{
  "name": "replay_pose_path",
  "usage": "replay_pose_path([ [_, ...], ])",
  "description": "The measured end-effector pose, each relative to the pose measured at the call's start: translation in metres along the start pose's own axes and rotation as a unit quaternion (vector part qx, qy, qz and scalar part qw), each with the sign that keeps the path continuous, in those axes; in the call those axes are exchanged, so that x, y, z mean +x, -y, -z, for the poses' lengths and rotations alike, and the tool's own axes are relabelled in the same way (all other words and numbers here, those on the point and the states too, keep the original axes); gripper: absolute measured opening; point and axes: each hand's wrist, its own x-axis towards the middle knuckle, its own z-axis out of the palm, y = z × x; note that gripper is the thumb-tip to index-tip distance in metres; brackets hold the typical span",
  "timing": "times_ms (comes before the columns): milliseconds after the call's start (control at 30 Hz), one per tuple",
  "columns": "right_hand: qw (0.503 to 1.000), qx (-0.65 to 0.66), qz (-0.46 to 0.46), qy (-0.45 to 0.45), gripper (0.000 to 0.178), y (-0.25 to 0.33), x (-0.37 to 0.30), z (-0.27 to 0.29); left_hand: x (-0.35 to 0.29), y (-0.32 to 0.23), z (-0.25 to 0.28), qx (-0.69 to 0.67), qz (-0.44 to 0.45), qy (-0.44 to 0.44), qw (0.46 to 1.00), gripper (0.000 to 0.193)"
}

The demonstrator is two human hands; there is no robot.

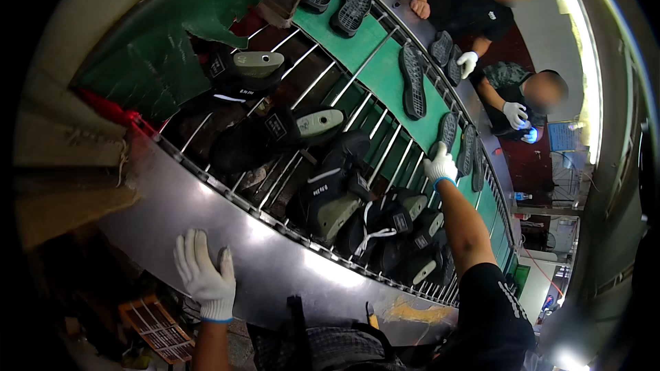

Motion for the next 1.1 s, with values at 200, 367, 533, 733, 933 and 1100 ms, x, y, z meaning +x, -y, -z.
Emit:
replay_pose_path([
  [200, 0.989, 0.032, 0.138, -0.051, 0.079, -0.014, 0.046, -0.018, 0.006, 0.000, -0.002, 0.043, -0.023, 0.028, 0.998, 0.059],
  [367, 0.933, 0.188, 0.256, -0.168, 0.053, 0.040, 0.078, 0.029, 0.008, 0.000, -0.004, 0.055, -0.024, 0.038, 0.997, 0.063],
  [533, 0.951, 0.221, 0.148, -0.161, 0.031, 0.084, 0.063, 0.009, 0.010, 0.002, 0.000, 0.065, -0.042, 0.053, 0.996, 0.059],
  [733, 0.905, 0.371, 0.169, -0.121, 0.029, 0.064, 0.012, 0.050, 0.008, 0.011, -0.001, 0.029, -0.045, 0.044, 0.998, 0.058],
  [933, 0.857, 0.477, 0.194, 0.029, 0.024, 0.086, -0.217, 0.154, 0.012, 0.021, 0.005, -0.044, -0.051, 0.034, 0.997, 0.058],
  [1100, 0.833, 0.318, 0.446, -0.080, 0.017, 0.107, -0.410, 0.146, 0.009, 0.038, 0.030, -0.606, 0.058, 0.138, 0.781, 0.088],
])
